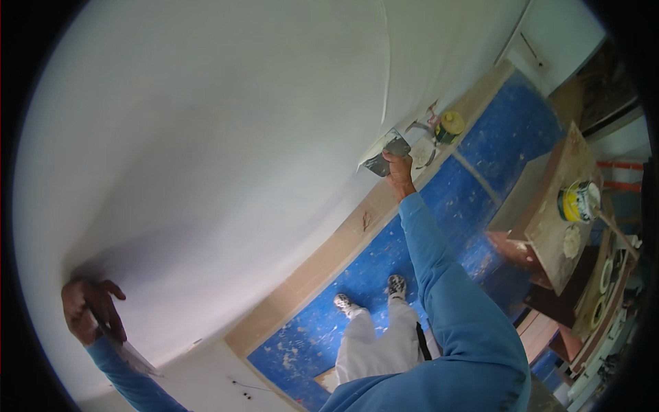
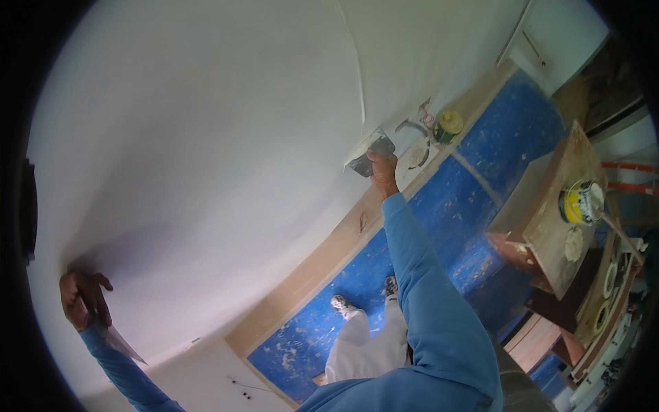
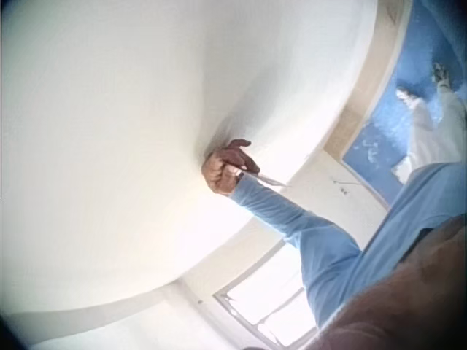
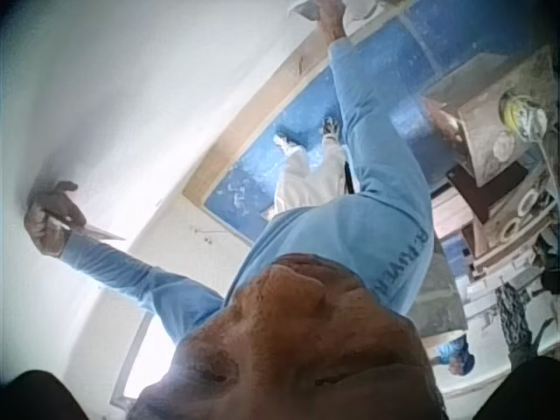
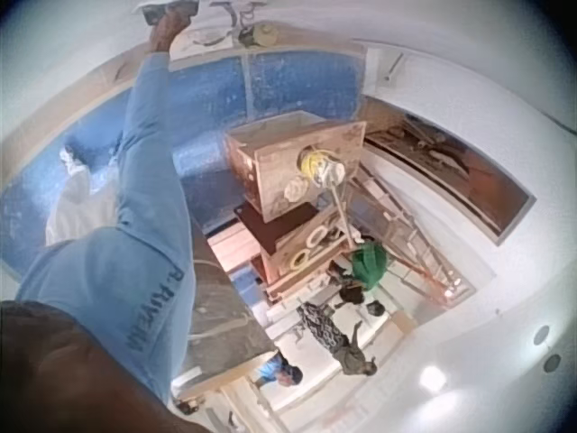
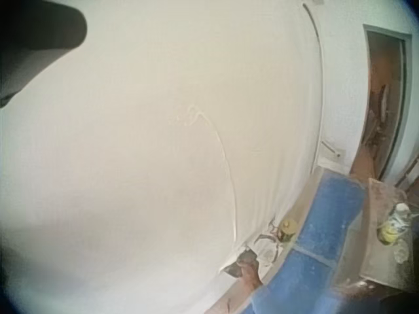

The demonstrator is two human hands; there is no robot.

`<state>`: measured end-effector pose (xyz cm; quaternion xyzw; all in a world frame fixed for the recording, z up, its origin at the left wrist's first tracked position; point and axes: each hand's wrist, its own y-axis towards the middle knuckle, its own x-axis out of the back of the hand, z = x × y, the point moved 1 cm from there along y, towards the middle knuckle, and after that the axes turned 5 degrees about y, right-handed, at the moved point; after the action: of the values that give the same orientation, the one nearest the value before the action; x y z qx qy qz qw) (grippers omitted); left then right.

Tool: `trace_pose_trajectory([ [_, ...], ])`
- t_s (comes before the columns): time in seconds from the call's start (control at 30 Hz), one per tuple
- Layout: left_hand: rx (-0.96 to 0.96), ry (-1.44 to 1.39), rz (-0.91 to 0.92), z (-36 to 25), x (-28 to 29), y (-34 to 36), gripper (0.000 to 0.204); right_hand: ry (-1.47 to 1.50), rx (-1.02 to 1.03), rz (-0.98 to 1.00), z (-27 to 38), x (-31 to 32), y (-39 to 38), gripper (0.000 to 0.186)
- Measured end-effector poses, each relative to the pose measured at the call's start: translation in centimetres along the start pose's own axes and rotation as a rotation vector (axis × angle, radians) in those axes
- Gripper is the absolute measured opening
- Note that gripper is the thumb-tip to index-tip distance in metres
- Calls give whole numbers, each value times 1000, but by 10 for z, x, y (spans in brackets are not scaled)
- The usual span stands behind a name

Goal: The person applies plaster to a wall using a putty knife and a larger metal scraper. The person repeatedly gathers plaster from a container onto the tools and spreads it along a vertical line on the wall.

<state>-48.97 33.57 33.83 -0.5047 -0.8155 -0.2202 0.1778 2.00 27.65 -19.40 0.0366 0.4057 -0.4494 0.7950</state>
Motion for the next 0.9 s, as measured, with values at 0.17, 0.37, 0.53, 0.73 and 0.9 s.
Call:
trace_pose_trajectory([
  [0.17, 86, 65, -147, 0, -5, -4, 34, -49, 150, 77, 65, -45, -5, 23],
  [0.37, 209, 240, -110, -18, -8, 2, 46, -63, 240, 122, 135, -101, -22, 23],
  [0.53, 261, 253, -62, -31, -16, 19, 54, -121, 285, 119, 194, -148, -37, 20],
  [0.73, 228, 191, -9, -32, -14, 17, 46, -134, 337, 163, 256, -218, -78, 19],
  [0.9, 188, 162, 30, -37, -17, 23, 41, -119, 411, 194, 290, -260, -102, 16],
])
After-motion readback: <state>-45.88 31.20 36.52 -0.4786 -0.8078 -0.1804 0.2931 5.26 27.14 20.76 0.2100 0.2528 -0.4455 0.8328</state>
